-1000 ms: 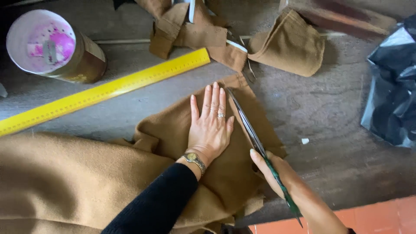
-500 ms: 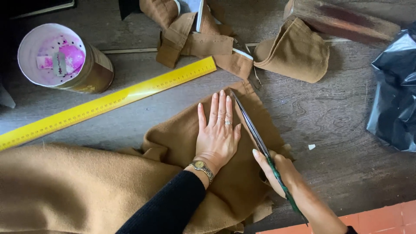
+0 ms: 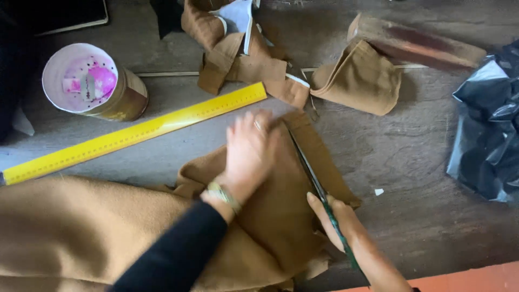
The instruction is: Measuring a piece of brown fabric with a yellow ruler, marking it with white chalk, and then cutting it with large tailor scissors.
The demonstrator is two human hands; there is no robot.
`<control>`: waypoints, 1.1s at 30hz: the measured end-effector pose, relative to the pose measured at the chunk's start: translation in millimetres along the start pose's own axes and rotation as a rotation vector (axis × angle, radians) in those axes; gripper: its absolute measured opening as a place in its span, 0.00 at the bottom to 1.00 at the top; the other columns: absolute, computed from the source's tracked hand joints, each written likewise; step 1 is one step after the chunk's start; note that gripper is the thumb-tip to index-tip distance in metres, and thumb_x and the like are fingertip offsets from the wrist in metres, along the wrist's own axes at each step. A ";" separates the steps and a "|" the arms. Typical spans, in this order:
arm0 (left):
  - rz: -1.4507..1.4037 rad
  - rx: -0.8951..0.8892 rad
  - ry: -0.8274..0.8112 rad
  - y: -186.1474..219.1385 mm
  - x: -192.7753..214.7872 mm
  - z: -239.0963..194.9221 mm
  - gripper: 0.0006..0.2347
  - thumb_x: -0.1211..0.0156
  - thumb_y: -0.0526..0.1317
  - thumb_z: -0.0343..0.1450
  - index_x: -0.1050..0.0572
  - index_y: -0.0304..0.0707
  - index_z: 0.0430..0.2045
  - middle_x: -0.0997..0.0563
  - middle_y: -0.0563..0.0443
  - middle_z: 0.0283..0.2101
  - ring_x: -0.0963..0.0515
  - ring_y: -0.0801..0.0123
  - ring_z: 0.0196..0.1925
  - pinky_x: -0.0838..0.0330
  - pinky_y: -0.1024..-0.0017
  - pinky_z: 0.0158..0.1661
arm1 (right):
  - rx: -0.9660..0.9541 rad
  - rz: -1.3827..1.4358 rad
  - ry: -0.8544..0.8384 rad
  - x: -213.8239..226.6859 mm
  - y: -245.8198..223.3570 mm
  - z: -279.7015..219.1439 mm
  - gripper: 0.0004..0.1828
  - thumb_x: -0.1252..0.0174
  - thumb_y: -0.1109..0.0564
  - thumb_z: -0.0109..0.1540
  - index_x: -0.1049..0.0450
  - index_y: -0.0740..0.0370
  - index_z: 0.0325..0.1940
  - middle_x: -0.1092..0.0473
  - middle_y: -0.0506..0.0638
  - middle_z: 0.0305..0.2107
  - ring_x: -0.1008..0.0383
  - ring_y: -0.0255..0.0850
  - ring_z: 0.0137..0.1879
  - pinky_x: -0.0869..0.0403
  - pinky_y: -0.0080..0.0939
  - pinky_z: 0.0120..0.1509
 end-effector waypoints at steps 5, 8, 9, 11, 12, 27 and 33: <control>-0.356 0.189 -0.368 -24.7 1.6 48.2 0.13 0.46 0.45 0.69 0.25 0.36 0.41 0.22 0.40 0.46 0.26 0.50 0.48 0.34 0.59 0.51 | 0.073 -0.048 0.005 -2.6 19.5 8.2 0.25 0.58 0.33 0.62 0.33 0.55 0.29 0.34 0.46 0.21 0.34 0.39 0.30 0.37 0.35 0.40; -0.418 0.318 -0.687 -19.1 8.6 53.2 0.11 0.46 0.48 0.69 0.25 0.43 0.38 0.20 0.51 0.44 0.24 0.62 0.46 0.32 0.67 0.49 | 0.118 0.009 -0.002 -3.4 21.3 7.2 0.26 0.57 0.33 0.62 0.35 0.56 0.27 0.36 0.47 0.19 0.35 0.38 0.27 0.37 0.35 0.37; -0.423 0.312 -0.721 -20.1 5.4 54.5 0.12 0.46 0.49 0.69 0.24 0.43 0.37 0.20 0.51 0.44 0.24 0.63 0.46 0.33 0.67 0.49 | 0.080 0.131 -0.017 -3.2 19.8 3.9 0.23 0.53 0.37 0.62 0.35 0.59 0.27 0.37 0.49 0.19 0.34 0.39 0.28 0.30 0.37 0.37; -0.429 0.306 -0.757 -18.7 3.3 57.7 0.13 0.47 0.50 0.69 0.23 0.44 0.36 0.19 0.51 0.43 0.23 0.64 0.45 0.34 0.68 0.50 | 0.041 0.254 -0.032 -2.9 19.1 1.3 0.21 0.50 0.41 0.63 0.34 0.61 0.27 0.37 0.51 0.19 0.33 0.39 0.28 0.23 0.38 0.36; -0.408 0.315 -0.789 -16.9 3.8 58.6 0.12 0.48 0.50 0.70 0.23 0.44 0.35 0.19 0.52 0.43 0.23 0.63 0.45 0.34 0.66 0.49 | 0.044 0.226 -0.027 -2.8 19.7 1.9 0.21 0.50 0.41 0.62 0.34 0.61 0.28 0.37 0.51 0.20 0.34 0.38 0.29 0.21 0.38 0.37; -0.655 0.438 -0.714 -16.4 -0.4 45.7 0.10 0.49 0.43 0.72 0.26 0.43 0.22 0.25 0.53 0.26 0.31 0.71 0.29 0.38 0.70 0.33 | 0.182 0.021 -0.051 1.3 25.6 5.2 0.22 0.60 0.35 0.60 0.31 0.49 0.45 0.31 0.41 0.33 0.32 0.32 0.42 0.35 0.34 0.50; -0.713 0.540 -0.685 -11.2 12.9 39.2 0.09 0.48 0.43 0.71 0.25 0.44 0.23 0.23 0.54 0.27 0.29 0.72 0.29 0.37 0.73 0.32 | 0.237 -0.008 -0.134 7.2 28.3 12.8 0.41 0.68 0.28 0.55 0.41 0.46 0.67 0.36 0.41 0.62 0.42 0.34 0.71 0.44 0.40 0.73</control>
Point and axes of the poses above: each hand's wrist, its own z-axis towards the middle knuckle, its own x-axis out of the back of the hand, y = z × x, the point moved 4 cm from there along z, towards the middle knuckle
